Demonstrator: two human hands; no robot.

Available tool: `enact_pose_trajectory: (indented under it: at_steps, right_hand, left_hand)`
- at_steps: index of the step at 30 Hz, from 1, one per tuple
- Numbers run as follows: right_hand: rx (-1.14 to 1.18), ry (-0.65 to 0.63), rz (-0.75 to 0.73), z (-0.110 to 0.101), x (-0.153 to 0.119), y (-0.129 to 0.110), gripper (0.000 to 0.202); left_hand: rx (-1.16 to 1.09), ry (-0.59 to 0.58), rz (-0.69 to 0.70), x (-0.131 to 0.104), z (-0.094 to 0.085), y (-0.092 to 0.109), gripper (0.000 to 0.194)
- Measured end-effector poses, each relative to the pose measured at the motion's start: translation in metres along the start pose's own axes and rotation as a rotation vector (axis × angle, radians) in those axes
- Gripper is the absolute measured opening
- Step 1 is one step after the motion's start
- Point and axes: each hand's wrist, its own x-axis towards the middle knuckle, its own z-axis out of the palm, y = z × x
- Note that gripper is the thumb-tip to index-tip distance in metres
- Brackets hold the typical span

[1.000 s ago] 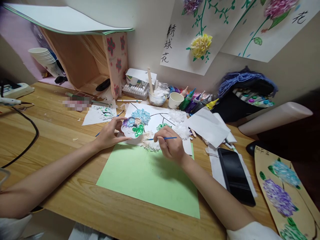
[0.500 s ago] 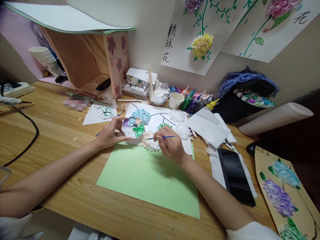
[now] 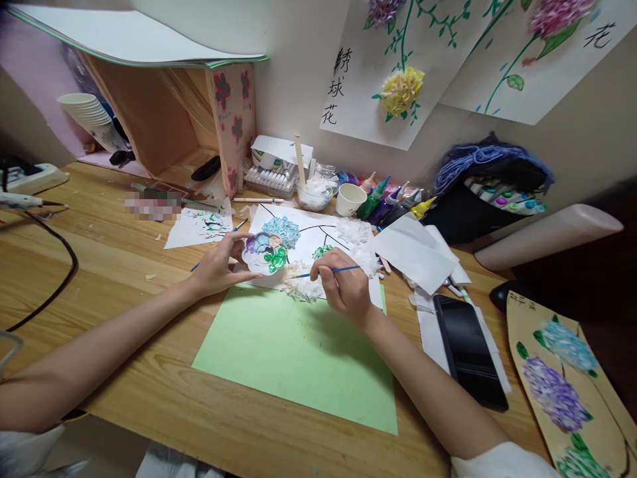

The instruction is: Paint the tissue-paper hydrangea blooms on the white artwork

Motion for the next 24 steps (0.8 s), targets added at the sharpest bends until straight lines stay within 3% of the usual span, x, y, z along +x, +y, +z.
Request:
enact_pose_trajectory:
  at_steps: [24]
  right_hand:
    - [-0.037,-0.054,-0.024,-0.0003,-0.0001,0.0026,0.023]
  left_hand:
    - [-0.007,-0.016,-0.019,0.0,-0.0004,0.0012,0.067]
